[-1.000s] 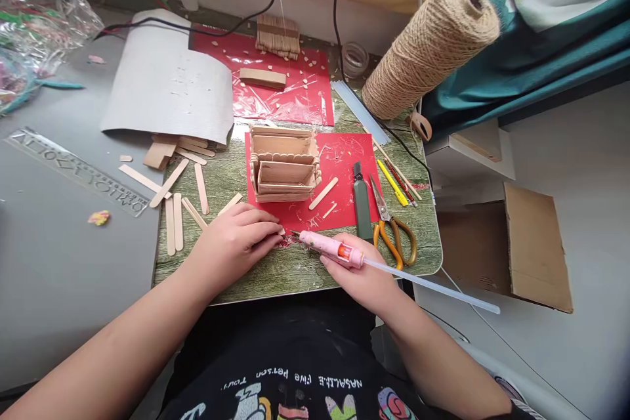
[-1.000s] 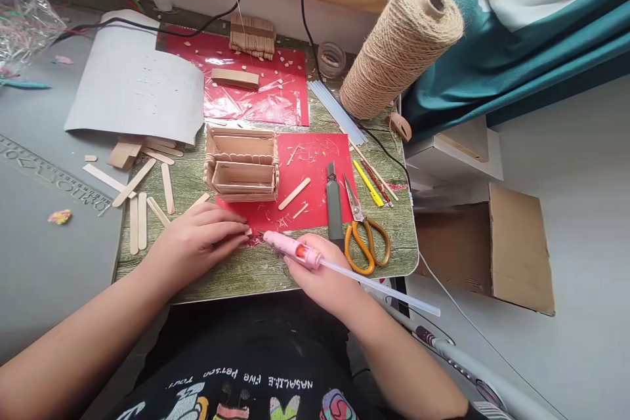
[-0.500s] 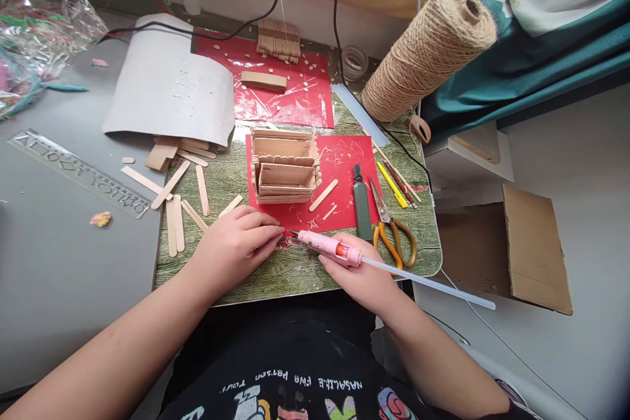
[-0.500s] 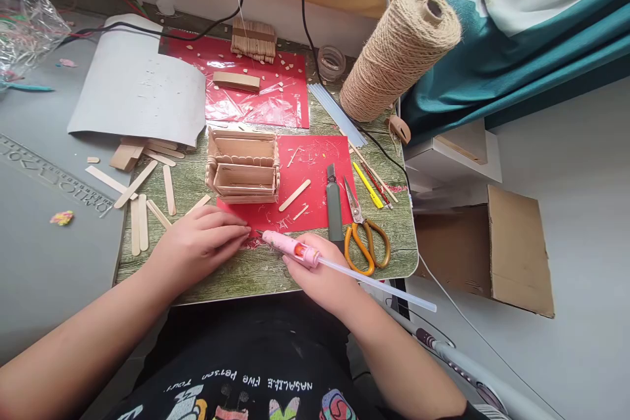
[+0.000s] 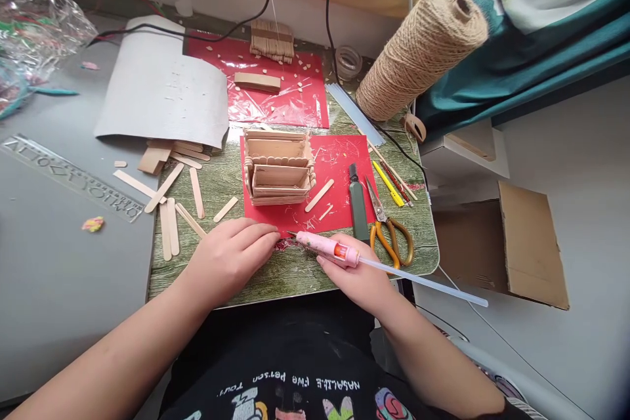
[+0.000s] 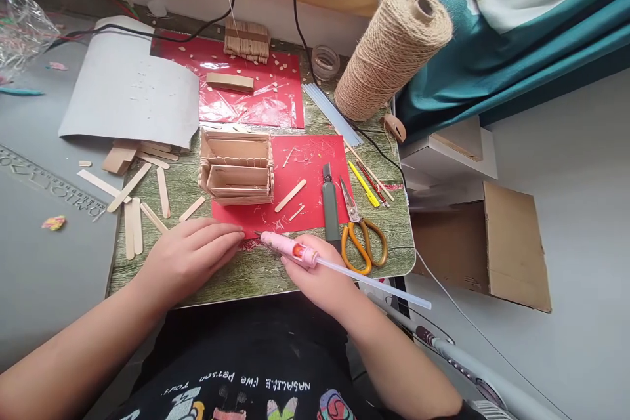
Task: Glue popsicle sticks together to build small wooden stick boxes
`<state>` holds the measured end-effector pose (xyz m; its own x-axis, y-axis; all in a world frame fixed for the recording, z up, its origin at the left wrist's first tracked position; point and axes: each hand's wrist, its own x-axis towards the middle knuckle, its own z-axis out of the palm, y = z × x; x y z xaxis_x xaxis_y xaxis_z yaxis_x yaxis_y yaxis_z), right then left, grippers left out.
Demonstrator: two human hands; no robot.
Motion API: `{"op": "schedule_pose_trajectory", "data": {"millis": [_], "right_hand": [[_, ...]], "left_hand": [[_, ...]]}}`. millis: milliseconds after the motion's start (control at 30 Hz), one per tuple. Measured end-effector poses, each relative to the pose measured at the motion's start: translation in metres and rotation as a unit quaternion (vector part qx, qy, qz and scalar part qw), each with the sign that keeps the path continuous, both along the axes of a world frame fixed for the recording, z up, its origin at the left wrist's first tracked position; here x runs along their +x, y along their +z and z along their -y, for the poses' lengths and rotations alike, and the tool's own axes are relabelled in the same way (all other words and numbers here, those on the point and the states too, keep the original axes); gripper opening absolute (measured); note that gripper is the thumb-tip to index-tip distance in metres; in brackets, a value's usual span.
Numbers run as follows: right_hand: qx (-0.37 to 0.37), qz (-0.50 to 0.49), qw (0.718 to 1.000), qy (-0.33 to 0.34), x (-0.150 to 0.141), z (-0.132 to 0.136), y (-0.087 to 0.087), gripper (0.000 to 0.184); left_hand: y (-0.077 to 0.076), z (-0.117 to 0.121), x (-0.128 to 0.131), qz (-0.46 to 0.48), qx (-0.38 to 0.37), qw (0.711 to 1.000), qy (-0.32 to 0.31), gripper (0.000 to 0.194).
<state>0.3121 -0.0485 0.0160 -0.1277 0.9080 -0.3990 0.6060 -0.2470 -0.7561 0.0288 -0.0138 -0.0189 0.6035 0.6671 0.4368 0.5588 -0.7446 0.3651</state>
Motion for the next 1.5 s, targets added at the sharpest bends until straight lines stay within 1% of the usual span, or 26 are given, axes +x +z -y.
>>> {"op": "schedule_pose_trajectory", "data": {"millis": [100,167,233,367,433,567,700,867,1033,1267,1500], "right_hand": [[0.003,0.008,1.000,0.003,0.001,0.000,0.001,0.012],[0.002,0.012,1.000,0.009,0.002,0.001,0.001,0.012],[0.002,0.015,1.000,0.014,0.004,0.001,0.002,0.012],[0.005,0.009,1.000,0.029,0.001,0.001,0.005,0.010],[0.011,0.001,0.999,0.048,-0.004,-0.002,0.008,0.007],[0.020,0.002,0.997,0.073,-0.018,-0.010,0.012,0.008],[0.007,0.022,0.997,0.073,-0.025,-0.014,0.010,0.013],[0.003,0.046,0.996,0.080,-0.024,-0.014,0.005,0.017],[-0.011,0.066,0.994,0.082,-0.026,-0.014,0.007,0.009],[-0.004,0.086,0.991,0.101,-0.026,-0.014,0.005,0.004],[0.005,0.094,0.990,0.105,-0.027,-0.014,0.007,0.007]], "left_hand": [[0.005,0.003,0.000,0.008,0.032,0.999,0.010,0.035],[0.007,0.003,-0.001,0.020,0.025,0.999,0.026,0.032],[0.007,0.002,-0.001,0.037,-0.012,0.998,0.051,0.024],[0.006,-0.003,-0.004,0.060,-0.095,0.985,0.133,0.003],[0.007,-0.005,-0.006,0.056,-0.119,0.980,0.146,0.004],[0.007,-0.007,-0.010,0.059,-0.146,0.980,0.123,0.009],[0.003,-0.005,-0.012,0.080,-0.142,0.979,0.124,0.013],[0.000,-0.001,-0.012,0.091,-0.116,0.980,0.135,0.012],[0.002,-0.002,-0.012,0.110,-0.101,0.981,0.122,0.010],[0.001,-0.002,-0.012,0.116,-0.105,0.981,0.115,0.013],[-0.001,-0.003,-0.011,0.103,-0.104,0.983,0.115,0.011]]}}
